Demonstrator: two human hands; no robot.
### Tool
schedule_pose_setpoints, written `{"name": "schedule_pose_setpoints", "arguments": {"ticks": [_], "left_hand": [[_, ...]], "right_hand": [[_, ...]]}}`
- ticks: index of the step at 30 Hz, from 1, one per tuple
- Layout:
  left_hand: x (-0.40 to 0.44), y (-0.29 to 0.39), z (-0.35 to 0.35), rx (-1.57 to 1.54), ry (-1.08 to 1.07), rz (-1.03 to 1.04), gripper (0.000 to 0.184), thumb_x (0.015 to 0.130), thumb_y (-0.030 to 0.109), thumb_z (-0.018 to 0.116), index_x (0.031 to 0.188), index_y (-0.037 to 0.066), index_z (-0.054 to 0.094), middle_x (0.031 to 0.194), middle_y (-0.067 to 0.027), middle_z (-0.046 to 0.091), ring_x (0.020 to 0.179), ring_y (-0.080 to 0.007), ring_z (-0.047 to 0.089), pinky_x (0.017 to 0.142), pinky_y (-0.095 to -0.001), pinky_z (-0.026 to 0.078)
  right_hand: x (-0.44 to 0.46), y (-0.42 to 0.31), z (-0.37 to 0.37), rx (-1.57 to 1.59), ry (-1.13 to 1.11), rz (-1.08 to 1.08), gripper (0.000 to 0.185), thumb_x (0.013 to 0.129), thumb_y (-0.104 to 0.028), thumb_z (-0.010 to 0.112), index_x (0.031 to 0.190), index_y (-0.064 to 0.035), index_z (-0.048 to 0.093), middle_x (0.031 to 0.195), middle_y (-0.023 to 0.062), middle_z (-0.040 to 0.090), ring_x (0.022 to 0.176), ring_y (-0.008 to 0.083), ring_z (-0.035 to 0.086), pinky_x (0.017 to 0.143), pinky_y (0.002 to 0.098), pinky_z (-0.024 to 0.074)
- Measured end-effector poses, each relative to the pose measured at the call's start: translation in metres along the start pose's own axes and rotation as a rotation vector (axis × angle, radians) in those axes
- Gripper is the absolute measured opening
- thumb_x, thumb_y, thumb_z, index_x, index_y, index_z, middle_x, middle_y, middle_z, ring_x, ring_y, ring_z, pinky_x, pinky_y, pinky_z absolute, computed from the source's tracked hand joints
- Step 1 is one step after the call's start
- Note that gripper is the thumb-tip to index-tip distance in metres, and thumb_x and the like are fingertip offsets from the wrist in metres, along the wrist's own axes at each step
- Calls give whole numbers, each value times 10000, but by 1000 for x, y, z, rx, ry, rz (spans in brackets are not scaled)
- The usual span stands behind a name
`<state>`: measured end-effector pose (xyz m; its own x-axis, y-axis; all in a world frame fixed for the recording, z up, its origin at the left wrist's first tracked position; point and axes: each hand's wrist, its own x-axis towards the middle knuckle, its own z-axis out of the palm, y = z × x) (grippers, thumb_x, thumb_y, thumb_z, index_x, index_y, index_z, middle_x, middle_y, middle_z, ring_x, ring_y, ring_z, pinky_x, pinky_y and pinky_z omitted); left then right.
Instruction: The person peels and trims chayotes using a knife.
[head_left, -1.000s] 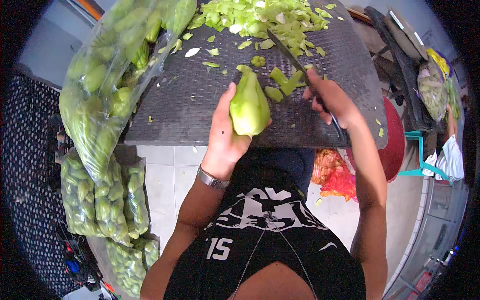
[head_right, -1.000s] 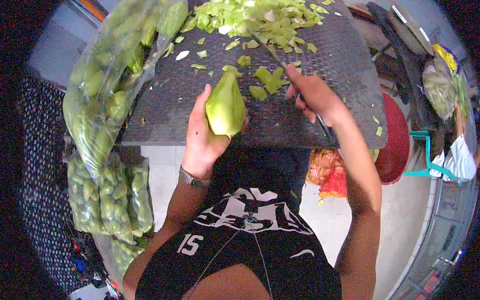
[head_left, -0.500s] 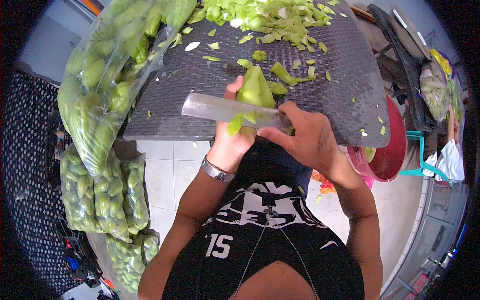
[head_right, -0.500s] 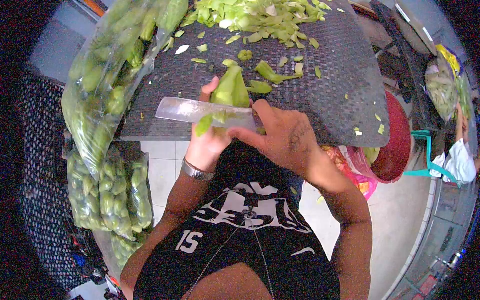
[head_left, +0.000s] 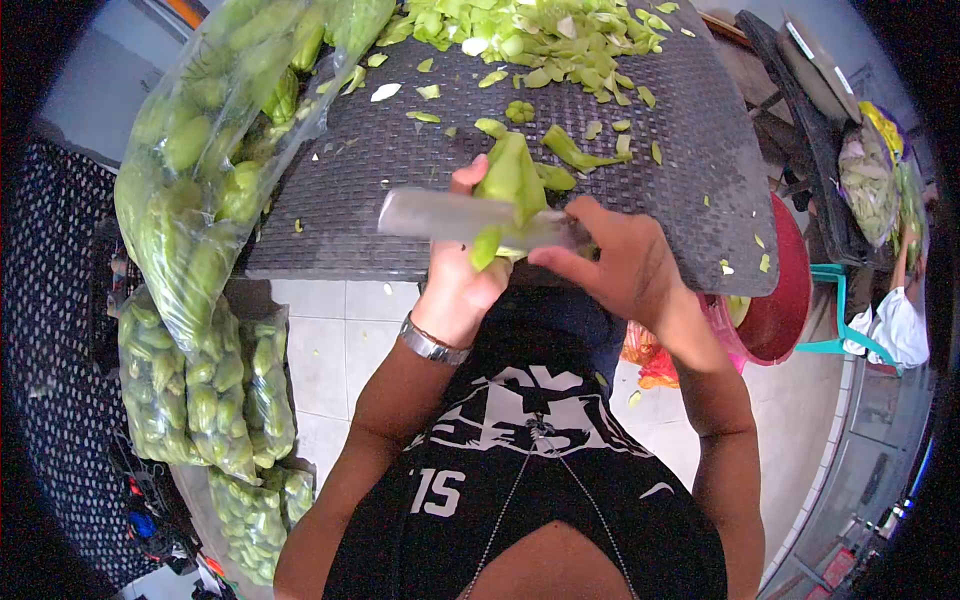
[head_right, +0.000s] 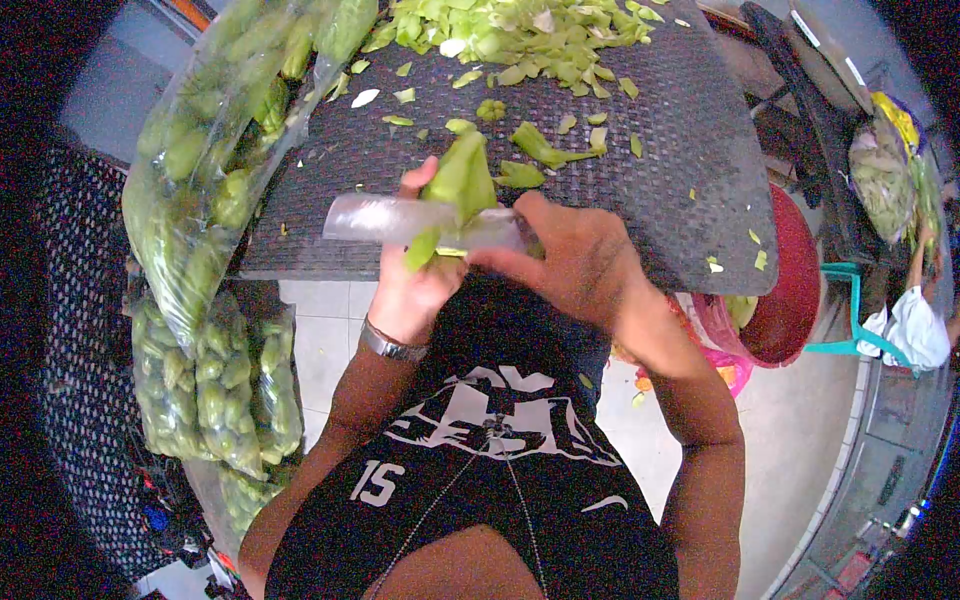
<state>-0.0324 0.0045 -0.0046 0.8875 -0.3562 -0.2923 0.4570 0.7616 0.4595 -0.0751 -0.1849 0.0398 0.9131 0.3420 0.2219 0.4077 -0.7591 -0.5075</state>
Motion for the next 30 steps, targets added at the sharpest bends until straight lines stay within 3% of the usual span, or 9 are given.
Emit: {"name": "schedule_pose_setpoints", "arguments": {"ticks": [7, 10, 13, 16, 17, 20, 23, 26, 30], "left_hand": [[-4, -1, 5, -12, -7, 0, 504, 983, 439, 578, 1336, 80, 602, 1177, -95, 696, 1017, -255, 685, 917, -402, 552], [-7, 3, -9, 80, -135, -71, 511, 1017, 468, 548, 1334, 70, 600, 1182, -85, 682, 1065, -214, 674, 980, -402, 526], [-16, 5, -9, 73, -116, -44, 545, 1014, 507, 530, 1344, 78, 595, 1183, -110, 693, 1023, -266, 689, 877, -425, 570], [-5, -8, 4, -135, -27, -87, 540, 1041, 522, 457, 1346, 94, 583, 1177, -113, 693, 1020, -281, 692, 780, -490, 592], [-4, -9, 2, -119, -40, -102, 529, 1058, 518, 397, 1338, 106, 574, 1174, -114, 692, 1026, -291, 691, 725, -546, 592], [-14, -8, -8, 165, 12, 3, 521, 1061, 510, 392, 1325, 101, 577, 1168, -120, 696, 1007, -291, 695, 716, -541, 584], [-17, 2, -3, 118, -94, -77, 555, 1067, 515, 401, 1343, 59, 555, 1171, -141, 683, 948, -291, 718, 617, -424, 624], [-12, -8, -8, 76, -24, -2, 551, 1056, 510, 401, 1325, 55, 556, 1115, -135, 700, 889, -292, 726, 598, -417, 627], [-13, -6, 0, 68, -76, -116, 531, 1046, 488, 405, 1324, 62, 555, 1081, -138, 709, 863, -304, 730, 579, -420, 619]], "right_hand": [[1, 1, -5, 30, -49, 48, 552, 895, -567, 707, 1003, -33, 615, 749, 241, 678, 750, 448, 697, 639, 516, 548], [3, 8, -14, 64, -69, 124, 512, 892, -527, 728, 1016, -41, 627, 748, 247, 668, 747, 456, 688, 626, 505, 534], [3, 7, -22, 58, -62, 222, 453, 882, -450, 769, 1044, -49, 638, 763, 251, 659, 754, 475, 668, 614, 477, 515], [-2, 0, -9, 35, -28, 31, 456, 895, -454, 752, 1049, -41, 636, 769, 257, 658, 770, 467, 677, 622, 468, 516], [-1, -2, -12, 55, -69, 65, 445, 901, -436, 751, 1053, -35, 633, 774, 254, 661, 789, 446, 696, 635, 458, 523], [2, 16, -11, 56, -63, 150, 576, 905, -602, 669, 1048, -46, 623, 763, 254, 685, 775, 464, 697, 663, 538, 546], [6, 36, -21, 98, -129, 279, 566, 904, -597, 673, 1046, -51, 627, 762, 254, 685, 777, 470, 696, 669, 542, 546], [-2, 25, -11, 48, -76, 116, 420, 890, -407, 767, 1042, -34, 644, 775, 243, 666, 770, 425, 706, 629, 433, 529], [1, 15, -12, 68, -34, 29, 426, 879, -414, 774, 1041, -40, 648, 782, 234, 669, 762, 441, 691, 627, 438, 526]]}}
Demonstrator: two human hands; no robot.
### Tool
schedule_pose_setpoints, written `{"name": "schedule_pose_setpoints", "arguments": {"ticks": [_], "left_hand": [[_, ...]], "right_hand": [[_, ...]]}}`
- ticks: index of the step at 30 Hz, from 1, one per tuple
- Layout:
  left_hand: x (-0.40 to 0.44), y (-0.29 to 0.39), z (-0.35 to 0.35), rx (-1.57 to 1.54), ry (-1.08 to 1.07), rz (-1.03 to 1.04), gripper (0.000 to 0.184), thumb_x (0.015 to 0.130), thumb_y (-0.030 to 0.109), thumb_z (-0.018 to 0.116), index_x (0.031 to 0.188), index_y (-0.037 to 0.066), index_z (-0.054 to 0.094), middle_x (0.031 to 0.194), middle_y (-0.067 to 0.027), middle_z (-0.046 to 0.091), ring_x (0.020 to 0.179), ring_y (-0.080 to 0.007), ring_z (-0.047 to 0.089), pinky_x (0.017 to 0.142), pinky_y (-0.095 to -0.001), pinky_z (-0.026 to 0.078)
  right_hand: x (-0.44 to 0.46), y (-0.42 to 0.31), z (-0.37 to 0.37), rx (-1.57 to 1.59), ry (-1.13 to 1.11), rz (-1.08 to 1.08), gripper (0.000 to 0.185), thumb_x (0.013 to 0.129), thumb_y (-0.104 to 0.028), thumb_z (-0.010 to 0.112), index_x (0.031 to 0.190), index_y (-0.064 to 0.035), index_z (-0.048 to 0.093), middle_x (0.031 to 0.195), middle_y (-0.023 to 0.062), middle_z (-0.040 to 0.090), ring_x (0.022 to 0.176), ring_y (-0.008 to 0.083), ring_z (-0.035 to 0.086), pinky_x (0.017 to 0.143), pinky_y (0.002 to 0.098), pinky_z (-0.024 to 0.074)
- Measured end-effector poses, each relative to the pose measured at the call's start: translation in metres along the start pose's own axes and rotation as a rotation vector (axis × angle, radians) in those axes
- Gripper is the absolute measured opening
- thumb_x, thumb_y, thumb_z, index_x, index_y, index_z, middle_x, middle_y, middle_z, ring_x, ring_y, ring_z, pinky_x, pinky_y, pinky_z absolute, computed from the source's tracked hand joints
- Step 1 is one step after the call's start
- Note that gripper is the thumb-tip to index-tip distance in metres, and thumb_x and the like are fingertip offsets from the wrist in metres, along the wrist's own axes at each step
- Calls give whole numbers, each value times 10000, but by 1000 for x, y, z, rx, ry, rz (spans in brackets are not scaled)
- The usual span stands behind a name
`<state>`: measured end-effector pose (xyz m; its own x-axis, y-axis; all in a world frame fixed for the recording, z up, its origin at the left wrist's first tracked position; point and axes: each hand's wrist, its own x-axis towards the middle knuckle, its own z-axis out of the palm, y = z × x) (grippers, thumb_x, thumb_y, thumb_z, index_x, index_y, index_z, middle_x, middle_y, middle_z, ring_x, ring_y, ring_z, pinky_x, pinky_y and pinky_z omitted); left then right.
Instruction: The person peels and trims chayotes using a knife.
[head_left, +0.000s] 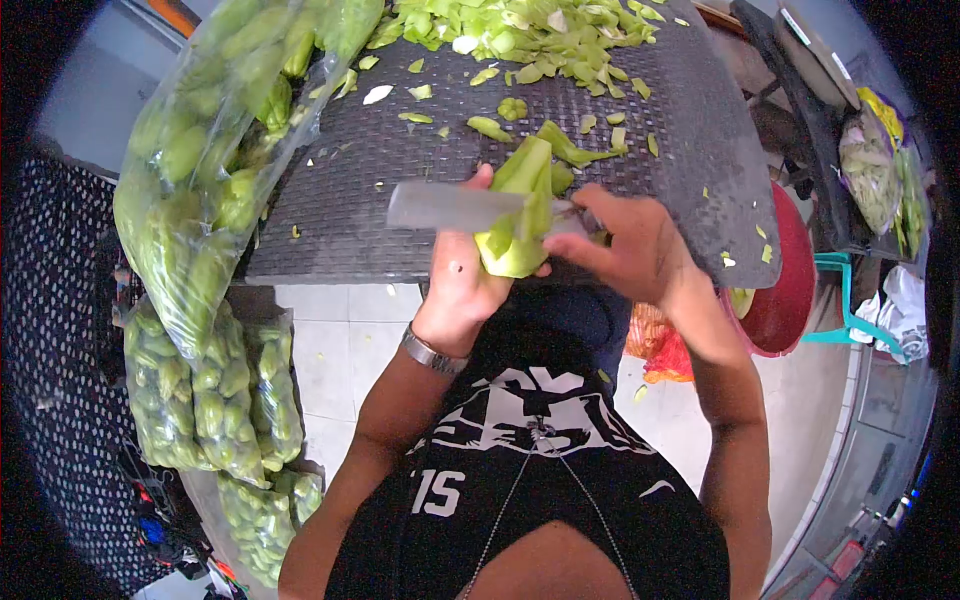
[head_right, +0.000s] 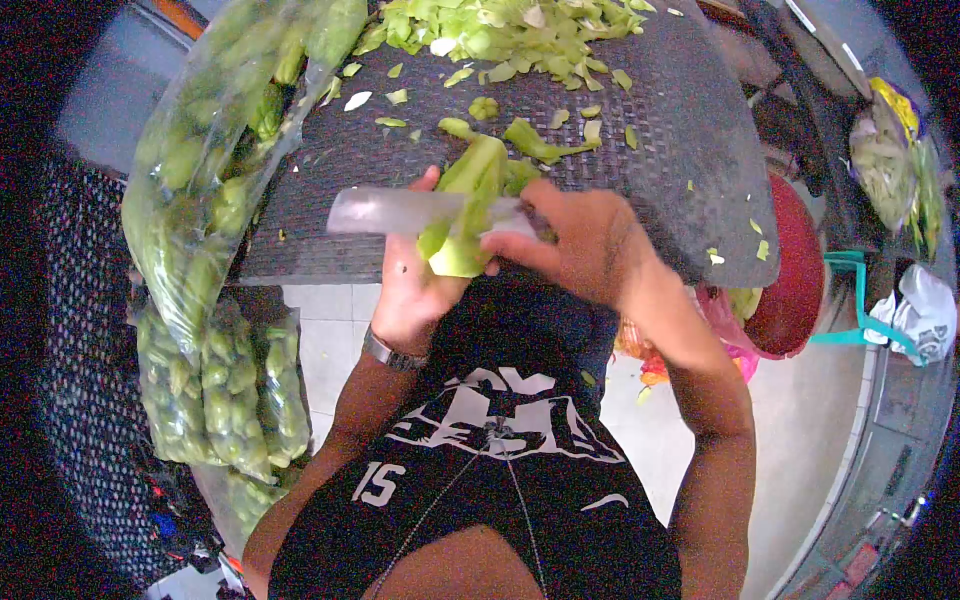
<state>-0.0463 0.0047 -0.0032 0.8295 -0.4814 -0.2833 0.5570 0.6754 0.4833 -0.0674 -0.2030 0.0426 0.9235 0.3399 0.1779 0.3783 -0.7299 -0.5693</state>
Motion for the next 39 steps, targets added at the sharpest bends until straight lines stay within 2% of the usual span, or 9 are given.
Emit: {"name": "schedule_pose_setpoints", "arguments": {"ticks": [1, 10, 11, 15, 18, 21, 22, 27, 39], "left_hand": [[-3, 1, -1, 61, 26, 5, 530, 1044, 488, 408, 1326, 65, 557, 1083, -139, 708, 865, -305, 731, 579, -418, 618], [-14, 20, 6, 32, 53, -50, 603, 1022, 570, 425, 1318, 76, 604, 1077, -136, 714, 803, -266, 710, 577, -392, 585], [-15, 21, 7, 23, 68, -49, 608, 1020, 576, 428, 1315, 78, 612, 1079, -135, 716, 805, -265, 711, 583, -391, 586], [-12, 26, 7, -3, 56, -72, 614, 1016, 590, 432, 1302, 83, 628, 1080, -131, 721, 819, -266, 715, 605, -391, 585], [-9, 26, 4, 40, 71, -78, 618, 1015, 592, 434, 1290, 76, 636, 1083, -134, 723, 835, -270, 721, 604, -395, 596], [-9, 24, 2, 79, 81, -45, 626, 1023, 592, 428, 1325, 72, 605, 1113, -144, 716, 875, -282, 726, 615, -404, 610], [-8, 23, 0, 59, 56, -18, 629, 1026, 591, 426, 1342, 72, 589, 1125, -147, 712, 888, -286, 726, 614, -407, 612], [-3, 11, -9, 27, 26, 44, 646, 1036, 588, 416, 1403, 68, 528, 1162, -155, 700, 937, -293, 728, 589, -419, 610], [-10, 12, -16, 9, -55, 77, 658, 1039, 588, 397, 1426, 64, 487, 1171, -164, 693, 933, -314, 728, 589, -453, 616]], "right_hand": [[2, 10, -1, -21, -10, 54, 536, 897, -574, 700, 1083, -73, 650, 729, 256, 672, 762, 461, 696, 647, 523, 547], [4, 84, -32, -75, 122, 355, 490, 986, -469, 646, 847, 1, 666, 733, 218, 660, 693, 387, 677, 664, 468, 506], [4, 118, -24, 129, 164, 244, 582, 1006, -568, 565, 882, -6, 652, 612, 136, 595, 482, 252, 578, 494, 414, 465], [16, 81, -49, 1413, -259, 883, 724, 984, -735, 424, 994, -33, 604, 534, -25, 434, 297, 56, 296, 269, 227, 211], [20, 50, -35, 1047, -340, 832, 684, 982, -692, 495, 938, -23, 634, 548, 45, 503, 327, 144, 419, 318, 322, 343], [9, 40, 9, 321, 40, 103, 597, 981, -603, 582, 952, -11, 651, 608, 163, 589, 445, 251, 573, 474, 432, 486], [7, 2, -12, 195, -96, 213, 515, 965, -532, 645, 978, -17, 661, 690, 258, 632, 627, 381, 688, 638, 512, 530], [-2, -19, -4, 94, -123, 112, 545, 921, -557, 682, 1013, -23, 625, 727, 268, 664, 768, 483, 685, 645, 544, 530], [-8, 1, -13, -47, -73, 105, 450, 895, -452, 751, 1040, -47, 616, 780, 253, 659, 810, 456, 682, 649, 478, 522]]}}
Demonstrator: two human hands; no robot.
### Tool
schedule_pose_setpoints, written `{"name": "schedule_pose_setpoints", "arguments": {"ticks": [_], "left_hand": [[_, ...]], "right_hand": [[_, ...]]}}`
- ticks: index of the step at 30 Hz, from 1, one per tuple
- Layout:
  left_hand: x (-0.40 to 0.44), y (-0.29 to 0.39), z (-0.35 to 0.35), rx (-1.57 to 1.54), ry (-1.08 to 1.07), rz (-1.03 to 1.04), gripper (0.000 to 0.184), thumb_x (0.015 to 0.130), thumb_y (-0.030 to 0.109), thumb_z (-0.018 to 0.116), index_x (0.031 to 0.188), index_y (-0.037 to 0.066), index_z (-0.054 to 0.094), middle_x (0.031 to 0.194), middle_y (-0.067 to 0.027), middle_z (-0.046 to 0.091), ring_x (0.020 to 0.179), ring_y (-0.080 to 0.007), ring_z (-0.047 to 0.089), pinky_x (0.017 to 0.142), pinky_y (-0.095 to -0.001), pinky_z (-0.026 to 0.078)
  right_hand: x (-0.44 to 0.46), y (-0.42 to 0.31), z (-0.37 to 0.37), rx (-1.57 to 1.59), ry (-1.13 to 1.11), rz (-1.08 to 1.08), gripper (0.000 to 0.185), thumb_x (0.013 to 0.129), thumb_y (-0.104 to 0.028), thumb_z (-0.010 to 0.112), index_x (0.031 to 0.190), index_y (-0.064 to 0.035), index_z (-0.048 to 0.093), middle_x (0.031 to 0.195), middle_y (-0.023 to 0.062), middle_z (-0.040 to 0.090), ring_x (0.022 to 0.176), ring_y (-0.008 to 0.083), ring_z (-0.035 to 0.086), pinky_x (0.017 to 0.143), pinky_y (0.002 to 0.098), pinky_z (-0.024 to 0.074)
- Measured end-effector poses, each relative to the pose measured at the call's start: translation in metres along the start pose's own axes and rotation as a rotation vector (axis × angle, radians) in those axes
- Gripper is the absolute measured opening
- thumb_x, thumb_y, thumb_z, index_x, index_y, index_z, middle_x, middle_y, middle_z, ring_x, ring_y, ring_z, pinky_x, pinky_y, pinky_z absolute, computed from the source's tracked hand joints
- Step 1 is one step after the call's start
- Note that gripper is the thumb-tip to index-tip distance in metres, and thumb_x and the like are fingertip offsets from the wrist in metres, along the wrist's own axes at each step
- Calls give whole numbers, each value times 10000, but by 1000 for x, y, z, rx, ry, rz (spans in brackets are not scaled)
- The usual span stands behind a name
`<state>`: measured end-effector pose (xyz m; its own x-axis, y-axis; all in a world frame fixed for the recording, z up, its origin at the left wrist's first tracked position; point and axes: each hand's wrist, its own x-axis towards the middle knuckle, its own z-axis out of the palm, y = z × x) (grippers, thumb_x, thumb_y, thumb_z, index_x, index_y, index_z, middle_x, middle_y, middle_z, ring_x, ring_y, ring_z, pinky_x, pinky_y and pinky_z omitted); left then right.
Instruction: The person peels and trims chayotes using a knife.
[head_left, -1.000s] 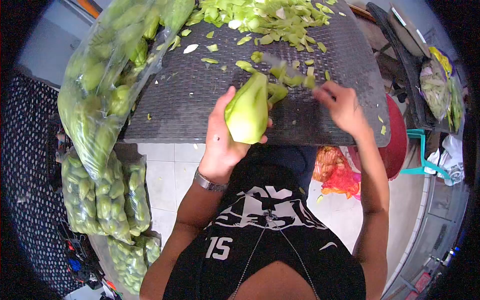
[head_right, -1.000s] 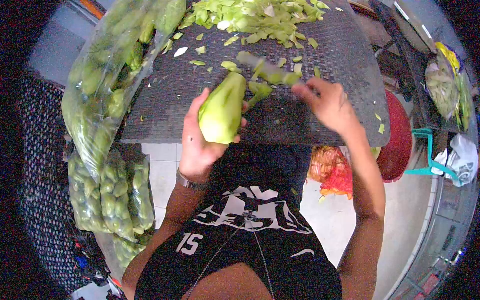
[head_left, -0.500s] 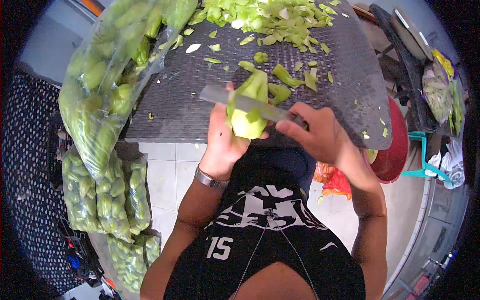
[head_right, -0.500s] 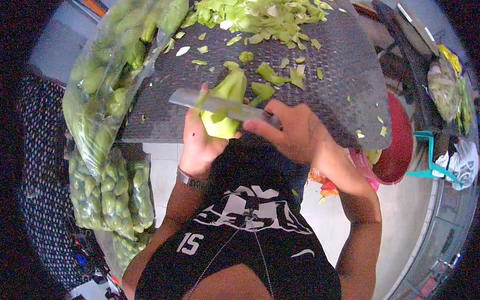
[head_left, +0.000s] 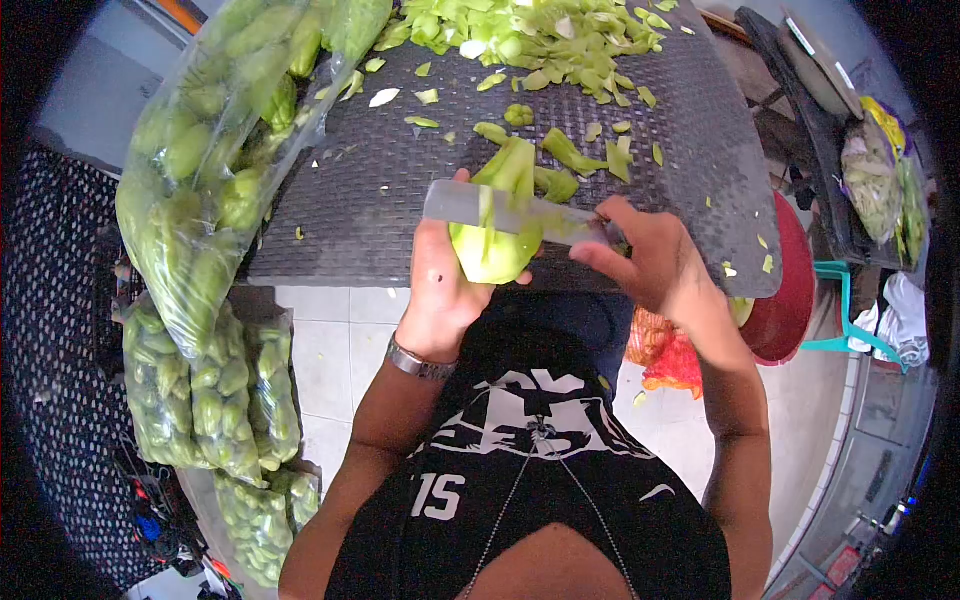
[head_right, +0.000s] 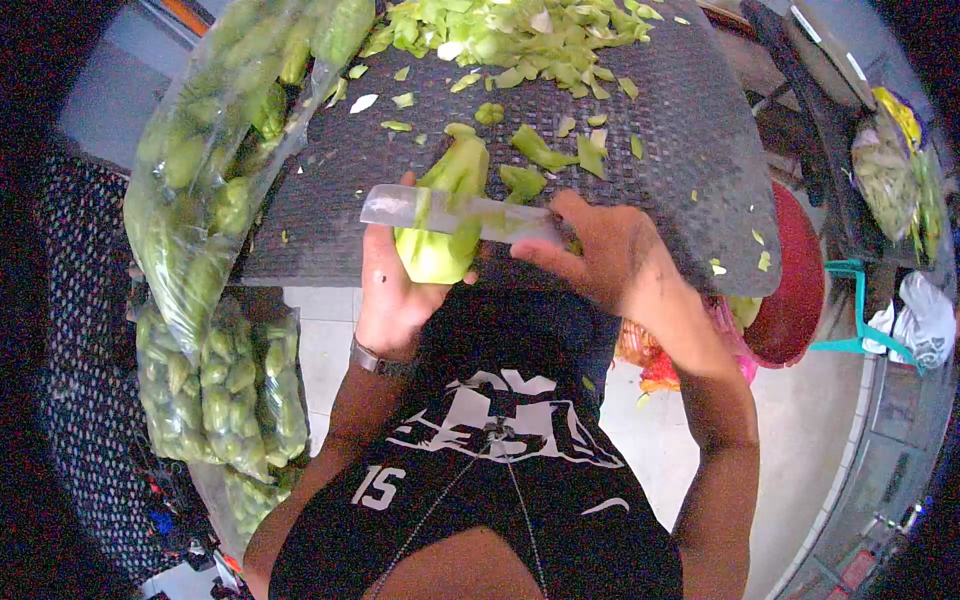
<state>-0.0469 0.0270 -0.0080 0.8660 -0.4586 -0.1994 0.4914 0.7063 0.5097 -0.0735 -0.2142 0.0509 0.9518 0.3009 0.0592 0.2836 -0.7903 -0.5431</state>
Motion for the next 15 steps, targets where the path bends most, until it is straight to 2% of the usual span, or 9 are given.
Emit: {"name": "schedule_pose_setpoints", "arguments": {"ticks": [4, 7, 8, 10, 13, 15], "left_hand": [[7, -15, 10, 3, 108, -15, 644, 1051, 562, 384, 1427, 48, 480, 1195, -178, 680, 938, -332, 722, 584, -471, 619], [-5, -19, 18, 107, 92, 107, 619, 1061, 534, 375, 1425, 45, 482, 1188, -187, 675, 921, -324, 721, 582, -457, 625], [-5, -13, 18, 88, -5, 63, 623, 1059, 534, 381, 1424, 38, 477, 1182, -189, 672, 914, -320, 719, 582, -434, 631], [-1, -10, 7, 36, -22, 30, 637, 1058, 541, 381, 1426, 29, 470, 1180, -188, 669, 918, -332, 717, 586, -433, 635], [-1, -15, 7, 22, 20, 66, 643, 1058, 548, 376, 1426, 28, 465, 1172, -186, 669, 918, -351, 713, 606, -448, 639], [-2, -22, 11, 66, 96, 105, 635, 1060, 550, 371, 1421, 37, 469, 1168, -183, 669, 921, -363, 710, 615, -459, 640]], "right_hand": [[-2, -12, 7, 28, 20, -46, 460, 899, -454, 747, 1053, -43, 609, 790, 253, 666, 810, 466, 679, 648, 479, 525], [3, -4, 3, -19, 54, -49, 465, 904, -451, 744, 1068, -40, 602, 791, 251, 668, 810, 462, 684, 644, 481, 525], [2, -2, 2, -18, 50, -31, 467, 904, -453, 744, 1069, -40, 602, 791, 250, 668, 808, 459, 685, 643, 482, 526], [-1, 2, 0, -15, 44, 10, 471, 903, -457, 744, 1070, -41, 601, 791, 249, 668, 804, 454, 689, 640, 483, 526], [-3, 0, 5, -13, 56, 25, 578, 902, -596, 680, 1071, -48, 604, 754, 240, 680, 769, 460, 694, 643, 533, 541], [-1, -9, 9, 7, 67, -37, 507, 901, -506, 723, 1074, -44, 605, 773, 245, 671, 783, 453, 693, 649, 498, 532]]}}
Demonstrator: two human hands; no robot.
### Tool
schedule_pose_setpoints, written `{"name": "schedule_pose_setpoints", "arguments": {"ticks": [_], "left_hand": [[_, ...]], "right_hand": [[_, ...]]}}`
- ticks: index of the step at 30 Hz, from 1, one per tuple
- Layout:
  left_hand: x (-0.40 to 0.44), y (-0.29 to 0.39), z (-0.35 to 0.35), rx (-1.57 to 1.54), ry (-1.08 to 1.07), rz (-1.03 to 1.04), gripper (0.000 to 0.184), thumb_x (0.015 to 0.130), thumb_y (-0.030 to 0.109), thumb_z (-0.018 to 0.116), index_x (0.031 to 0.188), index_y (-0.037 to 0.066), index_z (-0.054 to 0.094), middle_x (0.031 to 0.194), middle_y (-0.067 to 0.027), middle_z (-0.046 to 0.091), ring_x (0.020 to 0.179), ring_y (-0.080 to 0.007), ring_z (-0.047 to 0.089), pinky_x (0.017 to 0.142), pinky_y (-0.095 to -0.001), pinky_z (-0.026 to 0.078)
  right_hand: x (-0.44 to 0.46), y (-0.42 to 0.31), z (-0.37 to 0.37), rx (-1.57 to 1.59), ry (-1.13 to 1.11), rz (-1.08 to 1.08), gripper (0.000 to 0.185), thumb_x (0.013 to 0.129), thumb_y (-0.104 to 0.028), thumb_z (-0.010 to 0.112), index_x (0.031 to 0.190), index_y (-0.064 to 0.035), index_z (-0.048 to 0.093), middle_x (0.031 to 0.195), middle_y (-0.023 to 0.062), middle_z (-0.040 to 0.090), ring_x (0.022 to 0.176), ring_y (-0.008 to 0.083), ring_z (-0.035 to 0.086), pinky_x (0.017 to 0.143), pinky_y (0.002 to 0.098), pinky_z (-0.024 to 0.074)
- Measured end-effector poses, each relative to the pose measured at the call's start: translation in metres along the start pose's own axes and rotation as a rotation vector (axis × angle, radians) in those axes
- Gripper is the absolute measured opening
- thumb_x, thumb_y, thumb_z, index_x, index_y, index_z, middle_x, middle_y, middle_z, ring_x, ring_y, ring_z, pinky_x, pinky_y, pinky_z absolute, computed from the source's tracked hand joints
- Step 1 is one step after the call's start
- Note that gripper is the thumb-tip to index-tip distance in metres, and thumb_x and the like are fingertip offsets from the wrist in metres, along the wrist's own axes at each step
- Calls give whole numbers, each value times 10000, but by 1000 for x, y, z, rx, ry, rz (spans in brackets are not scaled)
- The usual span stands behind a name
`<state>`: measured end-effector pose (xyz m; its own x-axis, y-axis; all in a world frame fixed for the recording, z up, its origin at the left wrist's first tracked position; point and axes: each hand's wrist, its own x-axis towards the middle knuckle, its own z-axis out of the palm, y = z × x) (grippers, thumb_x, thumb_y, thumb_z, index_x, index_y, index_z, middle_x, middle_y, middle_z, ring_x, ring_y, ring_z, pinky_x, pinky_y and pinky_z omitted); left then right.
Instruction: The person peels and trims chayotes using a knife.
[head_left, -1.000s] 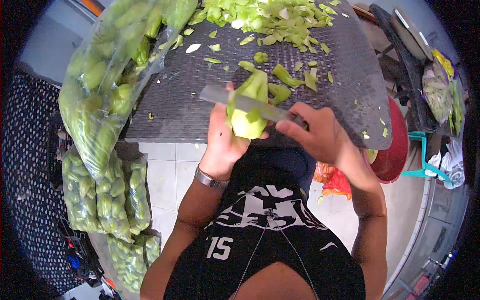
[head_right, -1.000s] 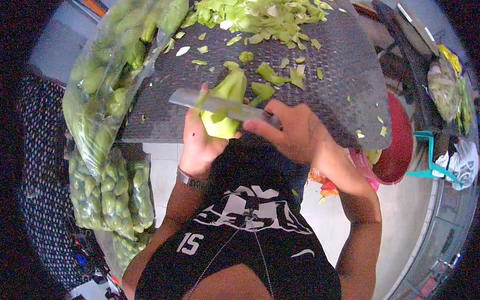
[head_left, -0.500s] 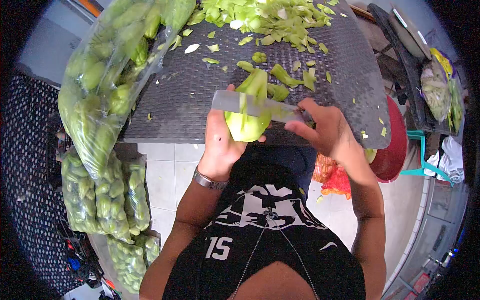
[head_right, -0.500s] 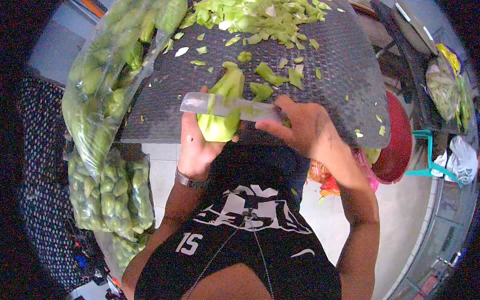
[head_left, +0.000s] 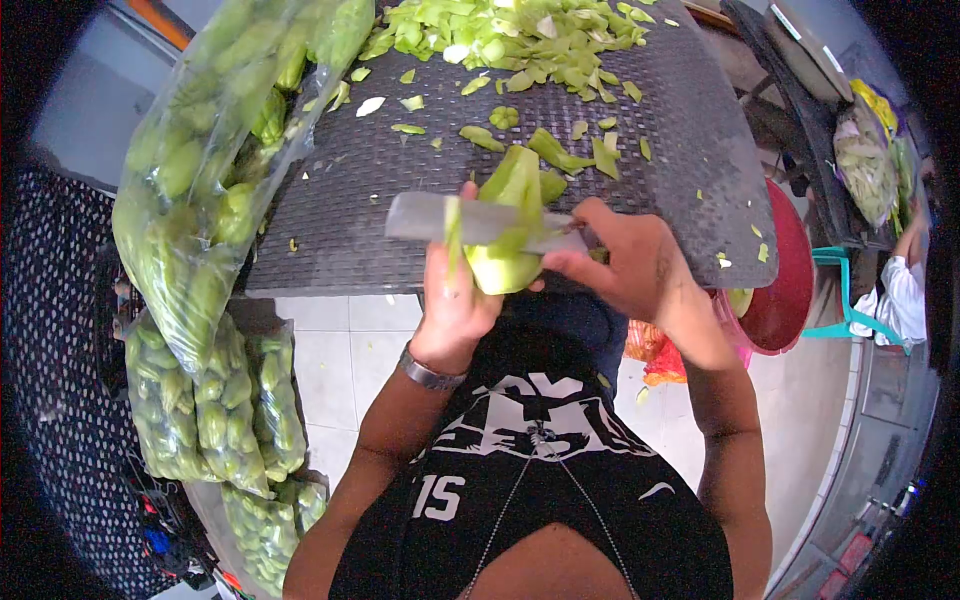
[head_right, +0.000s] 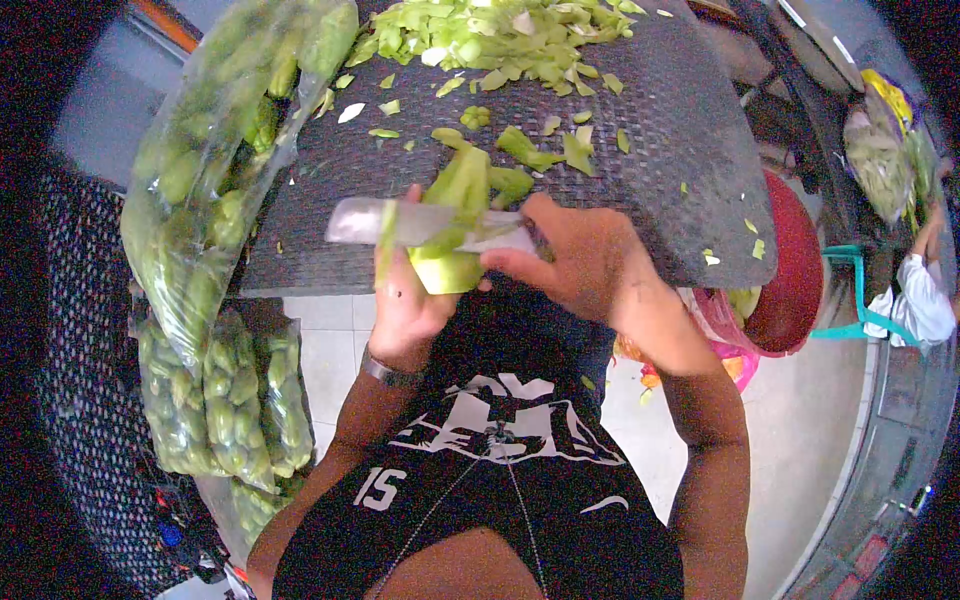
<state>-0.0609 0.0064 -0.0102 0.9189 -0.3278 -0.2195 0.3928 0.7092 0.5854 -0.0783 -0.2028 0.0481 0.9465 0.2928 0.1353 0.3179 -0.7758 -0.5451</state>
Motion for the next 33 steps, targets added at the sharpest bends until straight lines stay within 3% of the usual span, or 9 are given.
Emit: {"name": "schedule_pose_setpoints", "arguments": {"ticks": [3, 7, 9, 12, 15, 18, 25, 29, 33], "left_hand": [[-11, -9, 14, 67, 86, 113, 620, 1057, 551, 378, 1425, 59, 462, 1154, -178, 675, 904, -385, 711, 618, -467, 641], [2, 15, 0, -49, -77, -199, 617, 1043, 552, 367, 1358, 56, 556, 1090, -162, 696, 806, -327, 722, 614, -408, 617], [1, 24, 8, -33, -27, -188, 627, 1024, 565, 405, 1347, 57, 577, 1085, -158, 702, 781, -309, 712, 570, -402, 585], [1, 31, 16, -43, 49, -186, 613, 1017, 554, 440, 1351, 62, 589, 1103, -156, 706, 792, -288, 696, 588, -394, 567], [6, 31, 16, -13, 82, -127, 558, 1004, 497, 510, 1349, 65, 591, 1121, -159, 705, 850, -275, 688, 655, -399, 561], [12, 27, 7, 17, 65, -47, 518, 982, 433, 580, 1347, 65, 591, 1130, -162, 705, 898, -264, 679, 716, -401, 549], [6, 34, 13, 31, 102, -12, 485, 971, 386, 613, 1320, 50, 590, 1092, -127, 696, 913, -253, 679, 762, -392, 545], [8, 34, 15, -138, 88, -20, 503, 984, 413, 580, 1323, 41, 589, 1076, -139, 688, 891, -284, 674, 763, -402, 536], [8, 33, 0, -106, 87, -28, 507, 1012, 423, 523, 1318, 25, 588, 1087, -142, 691, 887, -300, 675, 778, -424, 544]], "right_hand": [[5, 2, -3, -16, -19, 21, 463, 909, -449, 737, 1103, -46, 613, 788, 255, 668, 790, 456, 692, 665, 483, 531], [5, 34, -8, -73, 37, 73, 551, 933, -564, 661, 1144, -57, 617, 742, 265, 676, 787, 475, 692, 657, 531, 540], [7, 45, -21, -40, 59, 257, 496, 945, -524, 671, 1181, -90, 628, 737, 270, 673, 794, 478, 696, 662, 522, 535], [16, 91, -25, 101, 127, 271, 439, 998, -495, 622, 1181, -96, 627, 695, 209, 657, 567, 342, 673, 533, 442, 512], [27, 93, -49, 998, -318, 655, 451, 1048, -514, 523, 1180, -93, 613, 624, 77, 572, 419, 172, 529, 416, 314, 423], [36, 50, -53, 871, -130, 584, 504, 1071, -555, 428, 1184, -93, 595, 605, -13, 473, 393, 74, 415, 381, 228, 331], [44, -10, -52, 742, 532, 138, 580, 1073, -577, 381, 1246, -61, 583, 598, 4, 493, 414, 84, 442, 377, 248, 318], [62, 61, -15, 693, 143, 372, 575, 1062, -596, 402, 1170, -61, 582, 571, -1, 469, 391, 93, 432, 357, 262, 329], [46, 61, -19, 817, 78, 603, 572, 1054, -604, 418, 1096, -62, 595, 579, -2, 467, 387, 106, 439, 334, 262, 338]]}}
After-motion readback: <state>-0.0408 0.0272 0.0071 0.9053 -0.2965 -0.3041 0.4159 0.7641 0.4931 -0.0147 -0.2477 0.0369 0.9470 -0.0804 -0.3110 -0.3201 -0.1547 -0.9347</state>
